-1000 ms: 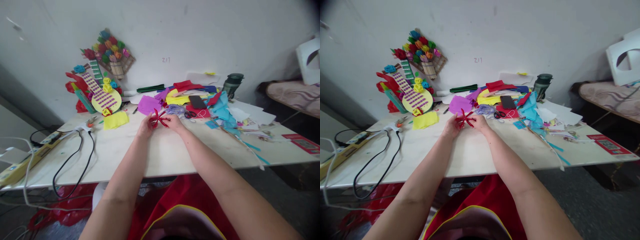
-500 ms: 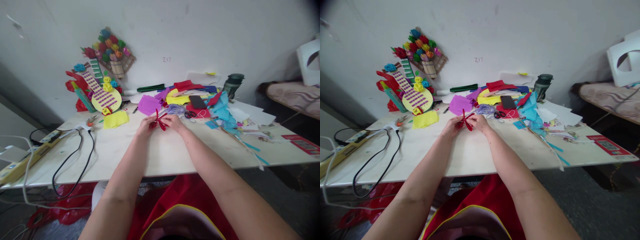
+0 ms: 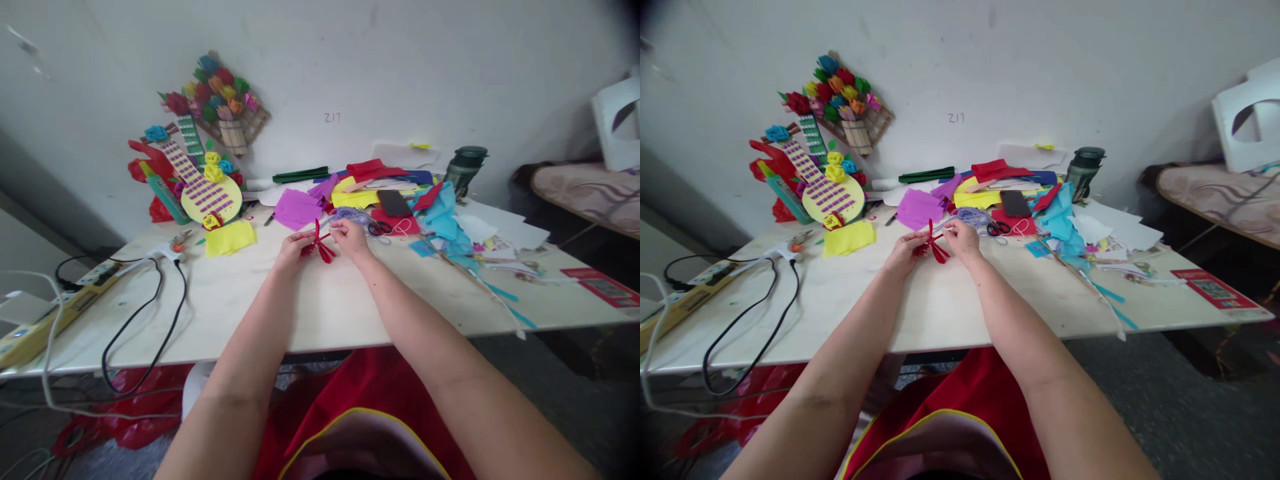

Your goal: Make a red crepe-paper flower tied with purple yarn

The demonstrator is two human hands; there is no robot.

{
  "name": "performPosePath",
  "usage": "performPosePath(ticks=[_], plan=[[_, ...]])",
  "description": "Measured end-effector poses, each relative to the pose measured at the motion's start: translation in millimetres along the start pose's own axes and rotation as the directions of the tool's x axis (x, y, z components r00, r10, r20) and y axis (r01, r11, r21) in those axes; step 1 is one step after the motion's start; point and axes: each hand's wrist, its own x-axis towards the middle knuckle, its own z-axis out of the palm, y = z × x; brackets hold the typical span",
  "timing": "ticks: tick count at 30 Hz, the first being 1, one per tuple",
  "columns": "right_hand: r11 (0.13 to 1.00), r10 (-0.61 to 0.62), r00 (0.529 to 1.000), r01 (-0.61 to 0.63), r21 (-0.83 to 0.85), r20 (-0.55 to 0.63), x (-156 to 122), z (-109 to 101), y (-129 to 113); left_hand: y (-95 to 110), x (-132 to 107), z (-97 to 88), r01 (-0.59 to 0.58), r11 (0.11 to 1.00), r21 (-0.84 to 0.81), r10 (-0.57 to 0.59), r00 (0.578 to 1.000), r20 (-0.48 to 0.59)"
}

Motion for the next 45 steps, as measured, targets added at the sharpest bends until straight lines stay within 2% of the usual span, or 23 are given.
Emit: performPosePath(ticks=[2, 5, 9, 13, 17, 26, 34, 45], plan=[[0.999, -0.019, 0.999, 0.018, -0.05, -0.036, 0.4, -2.4, -1.8, -0.4, 0.1, 0.2, -0.003, 1.0, 0.0, 0.003, 1.0, 0.005], [0.989, -0.119, 0.989, 0.109, -0.102, -0.089, 2.3, -6.2, -4.3, 1.5, -2.5, 1.8, 0.001, 1.0, 0.01, -0.001, 1.0, 0.009], [0.98, -0.197, 0.98, 0.195, -0.042, -0.034, 4.7, -6.7, -4.4, 4.1, -6.9, 4.3, 0.015, 0.999, 0.036, -0.016, 1.0, 0.027], [0.99, -0.132, 0.986, 0.125, 0.066, 0.103, 3.7, -3.7, -3.0, 3.6, -7.7, 5.1, 0.001, 0.999, 0.044, -0.004, 0.998, 0.057], [0.992, -0.054, 0.988, 0.036, 0.125, 0.143, 1.5, -3.3, -4.0, 3.2, -7.5, 5.9, 0.006, 0.999, 0.039, -0.009, 0.998, 0.058], [0.986, -0.005, 0.988, -0.021, 0.168, 0.152, 0.2, -1.7, -2.7, 1.0, -6.0, 4.7, -0.013, 0.998, 0.054, 0.008, 0.994, 0.105], [0.992, -0.003, 0.989, -0.016, 0.127, 0.148, -0.8, -0.9, -5.5, 0.0, -6.5, 7.2, -0.01, 0.988, 0.152, 0.002, 0.999, 0.055], [0.987, 0.001, 0.987, -0.028, 0.16, 0.162, -2.4, -0.6, -5.3, -2.4, -5.0, 7.3, 0.004, 0.997, 0.077, -0.008, 0.998, 0.06]])
